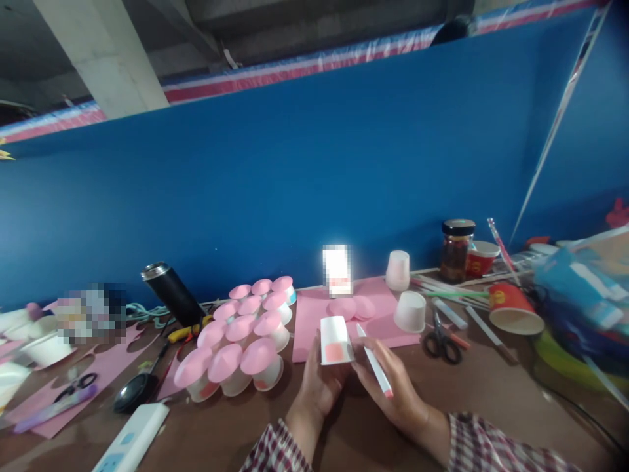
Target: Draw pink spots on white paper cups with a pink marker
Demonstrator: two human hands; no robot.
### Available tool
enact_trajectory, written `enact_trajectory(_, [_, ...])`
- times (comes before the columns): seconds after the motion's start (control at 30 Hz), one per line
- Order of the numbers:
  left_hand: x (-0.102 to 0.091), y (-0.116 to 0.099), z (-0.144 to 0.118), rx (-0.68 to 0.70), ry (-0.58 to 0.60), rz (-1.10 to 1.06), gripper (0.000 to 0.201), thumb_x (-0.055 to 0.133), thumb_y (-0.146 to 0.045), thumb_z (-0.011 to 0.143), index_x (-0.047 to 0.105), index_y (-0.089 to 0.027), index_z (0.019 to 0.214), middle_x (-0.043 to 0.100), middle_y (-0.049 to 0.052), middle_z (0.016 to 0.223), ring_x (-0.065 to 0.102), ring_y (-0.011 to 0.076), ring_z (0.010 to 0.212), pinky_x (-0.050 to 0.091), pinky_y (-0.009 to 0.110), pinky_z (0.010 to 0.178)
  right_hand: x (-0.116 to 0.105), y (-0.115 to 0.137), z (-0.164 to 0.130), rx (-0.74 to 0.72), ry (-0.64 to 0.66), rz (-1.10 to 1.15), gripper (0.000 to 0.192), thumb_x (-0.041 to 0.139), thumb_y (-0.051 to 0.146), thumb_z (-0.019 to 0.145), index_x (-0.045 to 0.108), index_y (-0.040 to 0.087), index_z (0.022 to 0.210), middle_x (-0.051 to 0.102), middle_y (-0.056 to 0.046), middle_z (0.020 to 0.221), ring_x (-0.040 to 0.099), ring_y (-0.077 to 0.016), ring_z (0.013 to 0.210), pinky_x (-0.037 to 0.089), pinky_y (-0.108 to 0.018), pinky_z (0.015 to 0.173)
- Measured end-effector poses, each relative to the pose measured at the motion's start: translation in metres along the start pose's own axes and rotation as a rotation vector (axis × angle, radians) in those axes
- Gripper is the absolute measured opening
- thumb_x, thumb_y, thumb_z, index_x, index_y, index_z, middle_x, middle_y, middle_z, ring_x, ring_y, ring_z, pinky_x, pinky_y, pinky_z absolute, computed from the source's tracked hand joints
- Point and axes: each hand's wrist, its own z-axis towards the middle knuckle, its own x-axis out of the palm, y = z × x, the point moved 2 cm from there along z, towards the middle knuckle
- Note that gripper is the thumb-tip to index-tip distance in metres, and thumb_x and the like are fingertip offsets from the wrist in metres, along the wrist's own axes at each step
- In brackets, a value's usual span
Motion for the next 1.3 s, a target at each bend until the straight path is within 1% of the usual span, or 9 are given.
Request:
enact_trajectory(0.17, [-0.006, 0.002, 0.004, -0.019, -0.003, -0.019, 0.030, 0.061, -0.040, 0.086, 0.068, -0.012, 0.092, 0.074, 0.009, 0.086, 0.068, 0.0208, 0.080, 0.053, 0.033, 0.078, 0.000, -0.002, 0.001, 0.006, -0.007, -0.008, 0.024, 0.055, 0.011, 0.086, 0.058, 0.022, 0.106, 0.068, -0.007, 0.094, 0.068, -0.0212, 0.084, 0.057, -0.031, 0.075])
enact_trajectory(0.27, [-0.006, 0.003, 0.006, -0.018, 0.026, -0.038, 0.027, 0.060, -0.040, 0.086, 0.069, -0.014, 0.088, 0.074, 0.007, 0.084, 0.068, 0.0198, 0.080, 0.053, 0.032, 0.078, 0.002, -0.004, 0.000, 0.008, -0.016, -0.006, 0.024, 0.054, 0.011, 0.086, 0.058, 0.022, 0.106, 0.068, -0.007, 0.095, 0.069, -0.0214, 0.085, 0.057, -0.030, 0.076])
enact_trajectory(0.4, [-0.005, 0.003, 0.005, -0.019, 0.056, 0.008, 0.031, 0.060, -0.043, 0.085, 0.070, -0.014, 0.092, 0.074, 0.008, 0.088, 0.067, 0.0205, 0.082, 0.053, 0.033, 0.079, 0.003, -0.008, -0.001, 0.024, -0.038, 0.010, 0.023, 0.054, 0.011, 0.087, 0.057, 0.022, 0.108, 0.068, -0.007, 0.096, 0.069, -0.0208, 0.085, 0.057, -0.029, 0.076])
enact_trajectory(0.53, [-0.006, 0.002, 0.004, 0.078, 0.047, 0.125, 0.025, 0.072, -0.031, 0.077, 0.068, -0.017, 0.097, 0.073, 0.005, 0.091, 0.066, 0.0197, 0.084, 0.052, 0.032, 0.081, 0.002, -0.008, 0.000, 0.068, -0.038, 0.040, 0.017, 0.056, 0.014, 0.089, 0.058, 0.023, 0.103, 0.068, -0.005, 0.093, 0.069, -0.0201, 0.083, 0.057, -0.028, 0.075])
enact_trajectory(0.6, [-0.005, 0.001, 0.003, 0.107, 0.064, 0.186, 0.028, 0.077, -0.026, 0.071, 0.067, -0.017, 0.096, 0.072, 0.005, 0.092, 0.066, 0.0206, 0.086, 0.051, 0.033, 0.084, 0.001, -0.007, 0.000, 0.077, -0.048, 0.051, 0.016, 0.056, 0.015, 0.089, 0.058, 0.022, 0.103, 0.068, -0.005, 0.094, 0.069, -0.0200, 0.083, 0.057, -0.028, 0.076])
enact_trajectory(0.83, [-0.001, 0.001, 0.004, 0.008, 0.041, 0.119, 0.024, 0.067, -0.033, 0.081, 0.067, -0.014, 0.095, 0.073, 0.008, 0.093, 0.068, 0.0225, 0.088, 0.051, 0.034, 0.086, 0.003, -0.012, -0.002, 0.110, -0.051, 0.059, 0.018, 0.056, 0.016, 0.090, 0.057, 0.022, 0.107, 0.068, -0.007, 0.097, 0.069, -0.0205, 0.086, 0.057, -0.029, 0.079])
enact_trajectory(0.97, [-0.001, 0.001, 0.004, 0.029, 0.042, 0.149, 0.024, 0.071, -0.029, 0.078, 0.068, -0.015, 0.097, 0.073, 0.008, 0.095, 0.068, 0.0221, 0.089, 0.051, 0.033, 0.087, 0.005, -0.015, -0.004, 0.109, -0.044, 0.071, 0.022, 0.057, 0.015, 0.088, 0.057, 0.021, 0.109, 0.068, -0.007, 0.099, 0.069, -0.0210, 0.088, 0.057, -0.030, 0.081])
enact_trajectory(1.1, [-0.002, 0.002, 0.003, 0.005, 0.019, 0.179, 0.026, 0.070, -0.037, 0.078, 0.068, -0.017, 0.095, 0.073, 0.008, 0.098, 0.067, 0.0229, 0.092, 0.051, 0.034, 0.087, 0.004, -0.016, -0.004, 0.141, -0.056, 0.093, 0.018, 0.057, 0.016, 0.088, 0.057, 0.021, 0.106, 0.069, -0.007, 0.097, 0.070, -0.0204, 0.083, 0.058, -0.030, 0.078])
enact_trajectory(1.3, [-0.003, 0.002, 0.003, 0.039, 0.065, 0.191, 0.025, 0.067, -0.036, 0.081, 0.068, -0.016, 0.098, 0.071, 0.010, 0.101, 0.065, 0.0242, 0.097, 0.046, 0.039, 0.095, 0.002, -0.016, -0.001, 0.129, -0.091, 0.086, 0.017, 0.056, 0.019, 0.089, 0.058, 0.021, 0.106, 0.069, -0.007, 0.095, 0.069, -0.0211, 0.085, 0.057, -0.029, 0.077])
